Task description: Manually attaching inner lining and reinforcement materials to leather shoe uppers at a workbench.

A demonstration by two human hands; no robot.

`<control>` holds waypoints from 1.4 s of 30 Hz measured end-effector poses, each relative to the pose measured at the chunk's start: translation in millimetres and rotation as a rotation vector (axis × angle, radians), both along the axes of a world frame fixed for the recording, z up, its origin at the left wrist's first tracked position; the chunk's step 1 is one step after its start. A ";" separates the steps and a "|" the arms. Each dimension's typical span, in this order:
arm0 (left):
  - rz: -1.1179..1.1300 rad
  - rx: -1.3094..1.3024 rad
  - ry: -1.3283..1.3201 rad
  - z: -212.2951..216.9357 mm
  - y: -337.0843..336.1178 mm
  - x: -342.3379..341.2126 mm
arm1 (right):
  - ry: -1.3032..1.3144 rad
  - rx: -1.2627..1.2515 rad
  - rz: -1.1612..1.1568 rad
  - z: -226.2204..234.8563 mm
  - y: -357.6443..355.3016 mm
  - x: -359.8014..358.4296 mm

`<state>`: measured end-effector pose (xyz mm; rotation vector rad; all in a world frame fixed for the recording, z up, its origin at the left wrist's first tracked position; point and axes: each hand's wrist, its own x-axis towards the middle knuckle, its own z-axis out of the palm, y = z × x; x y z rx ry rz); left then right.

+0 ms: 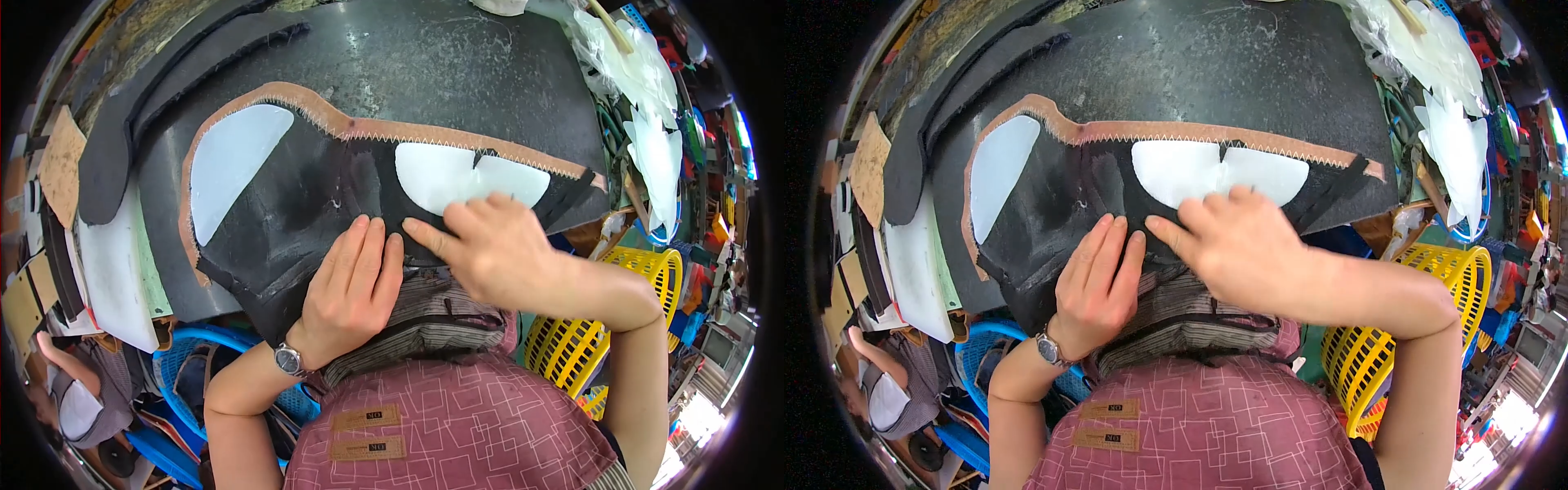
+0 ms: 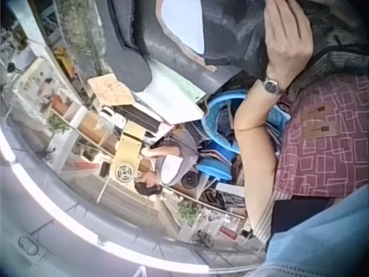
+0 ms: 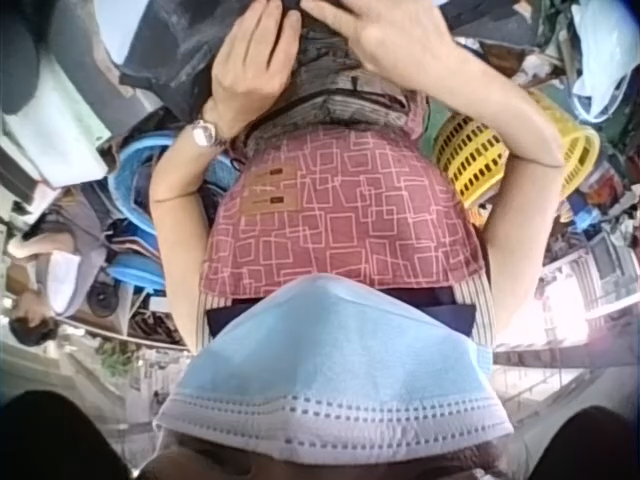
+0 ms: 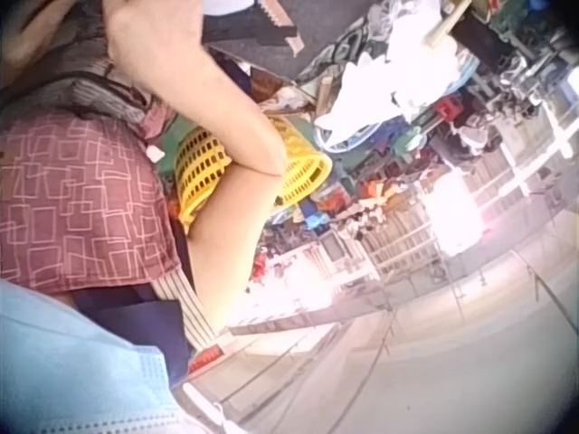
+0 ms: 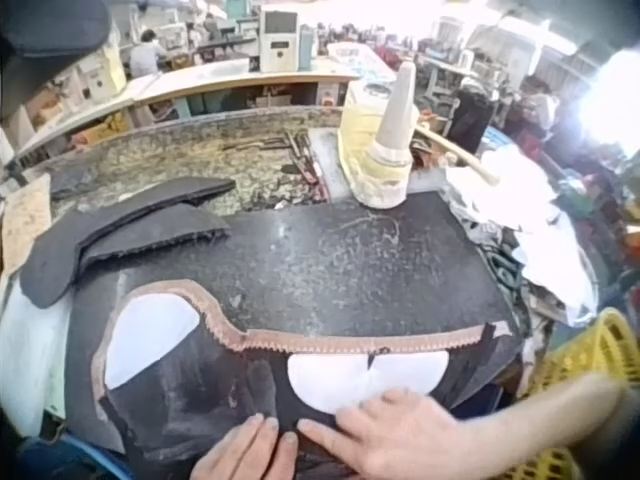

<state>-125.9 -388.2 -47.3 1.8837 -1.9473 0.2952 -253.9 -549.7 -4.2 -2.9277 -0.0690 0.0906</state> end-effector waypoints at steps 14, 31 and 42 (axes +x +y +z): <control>0.000 -0.028 0.140 -3.7 4.0 0.2 | -0.193 -0.076 0.285 -14.3 -8.0 3.1; -0.048 0.192 -0.037 11.5 -0.9 5.5 | -0.193 -0.003 0.303 -18.4 -11.6 6.6; -0.122 0.147 -0.130 15.7 5.1 5.1 | -0.143 0.033 0.205 -7.3 -4.4 3.1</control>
